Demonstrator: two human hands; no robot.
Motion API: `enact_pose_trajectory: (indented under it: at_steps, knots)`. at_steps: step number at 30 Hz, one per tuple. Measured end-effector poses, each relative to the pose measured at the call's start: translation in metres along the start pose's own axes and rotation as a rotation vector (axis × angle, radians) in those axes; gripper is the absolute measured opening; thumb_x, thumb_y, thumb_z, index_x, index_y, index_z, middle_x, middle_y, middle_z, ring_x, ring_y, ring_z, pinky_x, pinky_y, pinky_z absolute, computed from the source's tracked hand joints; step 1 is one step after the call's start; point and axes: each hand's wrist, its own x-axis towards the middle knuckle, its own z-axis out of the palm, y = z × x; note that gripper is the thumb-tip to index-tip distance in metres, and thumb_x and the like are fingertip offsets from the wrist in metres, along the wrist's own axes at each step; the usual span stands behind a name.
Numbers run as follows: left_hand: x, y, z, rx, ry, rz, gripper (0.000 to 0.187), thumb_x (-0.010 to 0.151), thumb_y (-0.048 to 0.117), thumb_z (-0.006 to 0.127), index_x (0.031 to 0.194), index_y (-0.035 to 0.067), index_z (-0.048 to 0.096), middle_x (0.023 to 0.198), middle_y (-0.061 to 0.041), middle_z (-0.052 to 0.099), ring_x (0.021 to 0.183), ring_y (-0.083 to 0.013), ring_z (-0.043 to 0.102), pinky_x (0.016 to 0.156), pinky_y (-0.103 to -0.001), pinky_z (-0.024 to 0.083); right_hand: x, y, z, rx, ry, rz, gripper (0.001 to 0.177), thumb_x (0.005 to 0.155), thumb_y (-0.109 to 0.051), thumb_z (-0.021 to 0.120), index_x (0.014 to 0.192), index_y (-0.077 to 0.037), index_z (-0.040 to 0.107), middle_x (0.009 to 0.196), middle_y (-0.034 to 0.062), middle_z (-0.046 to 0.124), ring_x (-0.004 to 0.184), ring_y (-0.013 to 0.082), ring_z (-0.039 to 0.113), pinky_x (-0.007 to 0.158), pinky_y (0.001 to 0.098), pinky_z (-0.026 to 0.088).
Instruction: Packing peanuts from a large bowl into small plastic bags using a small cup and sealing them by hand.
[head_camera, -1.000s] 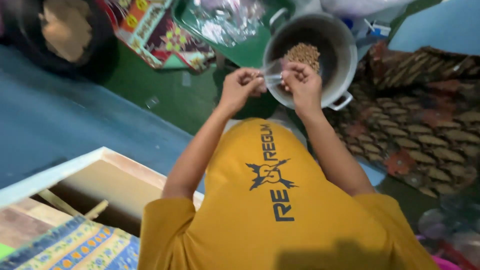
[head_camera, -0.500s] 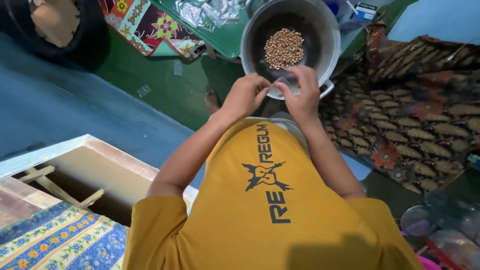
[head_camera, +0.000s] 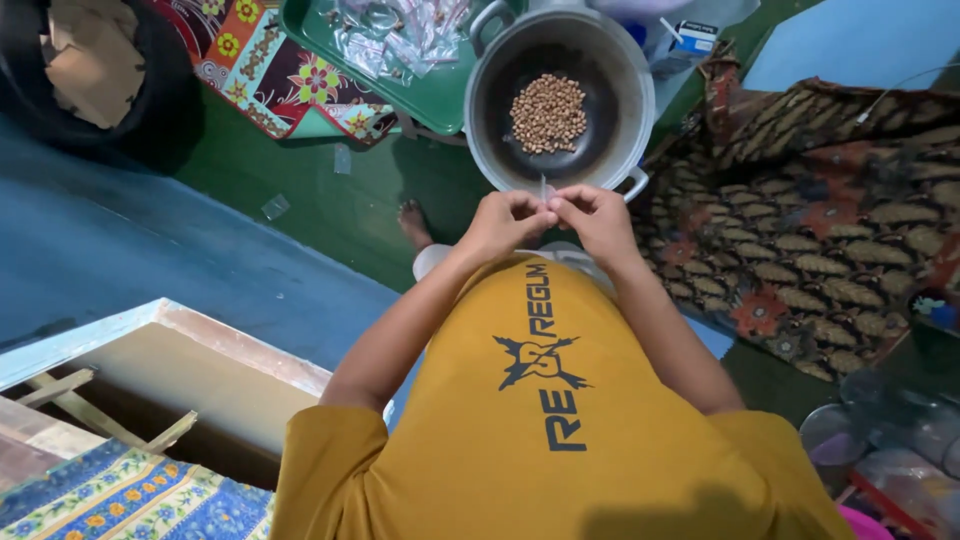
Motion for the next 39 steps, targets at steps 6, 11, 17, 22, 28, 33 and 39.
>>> enact_pose_trajectory:
  at_steps: [6,11,17,22,28,33,39]
  knots:
    - [-0.017,0.017,-0.038,-0.028,-0.153,0.107,0.022,0.091,0.031,0.067,0.085,0.011,0.071,0.066,-0.008,0.069,0.069,-0.0190,0.068,0.067,-0.036,0.055,0.001,-0.013,0.030,-0.200,0.007,-0.002,0.010,0.094,-0.013,0.077,0.103,-0.009,0.079,0.074,0.0086,0.074,0.063,0.0120,0.069,0.059,0.0252,0.057]
    - [-0.026,0.036,-0.073,0.131,-0.112,0.145,0.035,0.094,0.039,0.053,0.079,0.012,0.071,0.070,-0.011,0.071,0.077,-0.0309,0.072,0.072,-0.042,0.055,0.003,-0.032,0.071,-0.522,0.176,-0.239,0.012,0.086,-0.025,0.087,0.097,-0.023,0.082,0.074,0.0005,0.072,0.068,0.0162,0.071,0.058,0.0279,0.057]
    - [-0.032,0.042,-0.114,0.226,0.126,0.278,0.027,0.089,0.025,0.051,0.077,0.004,0.063,0.070,-0.023,0.064,0.072,-0.0430,0.067,0.066,-0.049,0.050,0.022,-0.069,0.102,-0.668,0.252,-0.721,0.009,0.081,-0.009,0.084,0.087,-0.014,0.080,0.069,0.0021,0.069,0.065,0.0212,0.068,0.058,0.0306,0.056]
    - [-0.038,0.053,-0.154,0.287,0.255,0.462,0.020,0.086,0.020,0.057,0.078,0.003,0.064,0.069,-0.024,0.063,0.073,-0.0467,0.066,0.066,-0.050,0.053,0.036,-0.087,0.135,-0.442,0.181,-0.580,0.026,0.082,-0.010,0.085,0.105,-0.009,0.073,0.098,0.0110,0.068,0.085,0.0292,0.070,0.074,0.0397,0.058]
    - [-0.018,0.014,-0.181,-0.073,0.178,0.505,0.010,0.082,0.007,0.057,0.072,0.007,0.060,0.065,-0.011,0.058,0.067,-0.0192,0.058,0.062,-0.033,0.049,0.064,-0.055,0.131,0.420,-0.269,0.211,0.063,0.101,-0.028,0.068,0.153,-0.010,0.037,0.145,0.0233,0.044,0.121,0.0451,0.059,0.094,0.0588,0.057]
    - [-0.029,0.040,-0.186,-0.207,0.110,0.452,0.011,0.080,0.005,0.057,0.069,0.008,0.058,0.063,-0.007,0.055,0.068,-0.0123,0.053,0.062,-0.029,0.048,0.080,-0.025,0.122,0.584,-0.125,0.311,0.019,0.099,-0.010,0.067,0.118,-0.007,0.068,0.106,0.0144,0.078,0.090,0.0236,0.079,0.073,0.0281,0.068]
    - [-0.004,0.032,-0.166,-0.379,-0.008,0.312,0.015,0.092,0.017,0.072,0.084,0.007,0.065,0.093,-0.013,0.076,0.087,-0.0195,0.072,0.079,-0.034,0.061,0.079,-0.044,0.074,0.575,0.173,0.092,0.018,0.096,-0.004,0.073,0.114,-0.004,0.070,0.097,0.0159,0.077,0.078,0.0213,0.079,0.068,0.0286,0.069]
